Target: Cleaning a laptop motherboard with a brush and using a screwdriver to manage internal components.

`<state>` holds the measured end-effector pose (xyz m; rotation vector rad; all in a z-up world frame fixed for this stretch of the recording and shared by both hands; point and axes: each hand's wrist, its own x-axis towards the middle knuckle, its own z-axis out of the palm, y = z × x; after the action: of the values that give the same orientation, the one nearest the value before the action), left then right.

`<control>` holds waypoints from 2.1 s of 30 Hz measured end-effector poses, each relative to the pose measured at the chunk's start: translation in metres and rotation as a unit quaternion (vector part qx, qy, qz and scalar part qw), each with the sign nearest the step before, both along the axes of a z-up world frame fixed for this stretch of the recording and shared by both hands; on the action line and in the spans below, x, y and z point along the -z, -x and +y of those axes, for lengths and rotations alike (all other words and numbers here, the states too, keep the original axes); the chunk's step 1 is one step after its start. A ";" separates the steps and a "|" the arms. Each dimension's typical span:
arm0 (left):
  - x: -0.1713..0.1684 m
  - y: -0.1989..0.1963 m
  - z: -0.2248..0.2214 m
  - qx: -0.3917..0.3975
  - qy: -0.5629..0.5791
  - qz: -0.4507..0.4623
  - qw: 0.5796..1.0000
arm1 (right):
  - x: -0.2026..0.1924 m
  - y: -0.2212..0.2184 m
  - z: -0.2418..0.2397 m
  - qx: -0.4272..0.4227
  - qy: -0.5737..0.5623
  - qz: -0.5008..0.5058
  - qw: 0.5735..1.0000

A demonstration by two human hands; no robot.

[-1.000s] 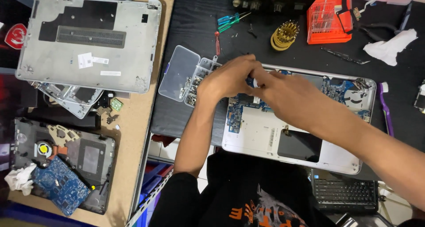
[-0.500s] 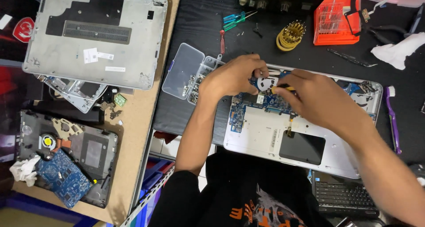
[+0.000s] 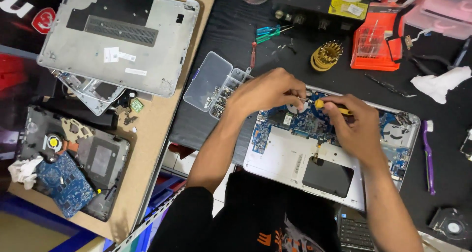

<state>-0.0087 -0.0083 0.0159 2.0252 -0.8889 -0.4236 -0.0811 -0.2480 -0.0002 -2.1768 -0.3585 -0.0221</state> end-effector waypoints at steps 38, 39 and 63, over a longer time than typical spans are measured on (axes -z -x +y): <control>-0.031 0.040 0.122 -0.147 -0.022 -0.399 0.905 | 0.043 0.010 -0.005 -0.035 0.032 -0.249 0.967; -0.023 0.041 0.125 -0.151 -0.044 -0.393 0.906 | 0.039 0.009 -0.001 -0.056 0.009 -0.256 0.965; -0.074 0.051 0.146 -0.266 -0.042 -0.343 0.900 | 0.042 0.006 -0.004 -0.069 0.010 -0.265 0.962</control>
<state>-0.0599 0.1375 0.0902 2.4223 -0.6595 0.6046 -0.0866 -0.2523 -0.0424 -2.1362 -0.8136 -0.5322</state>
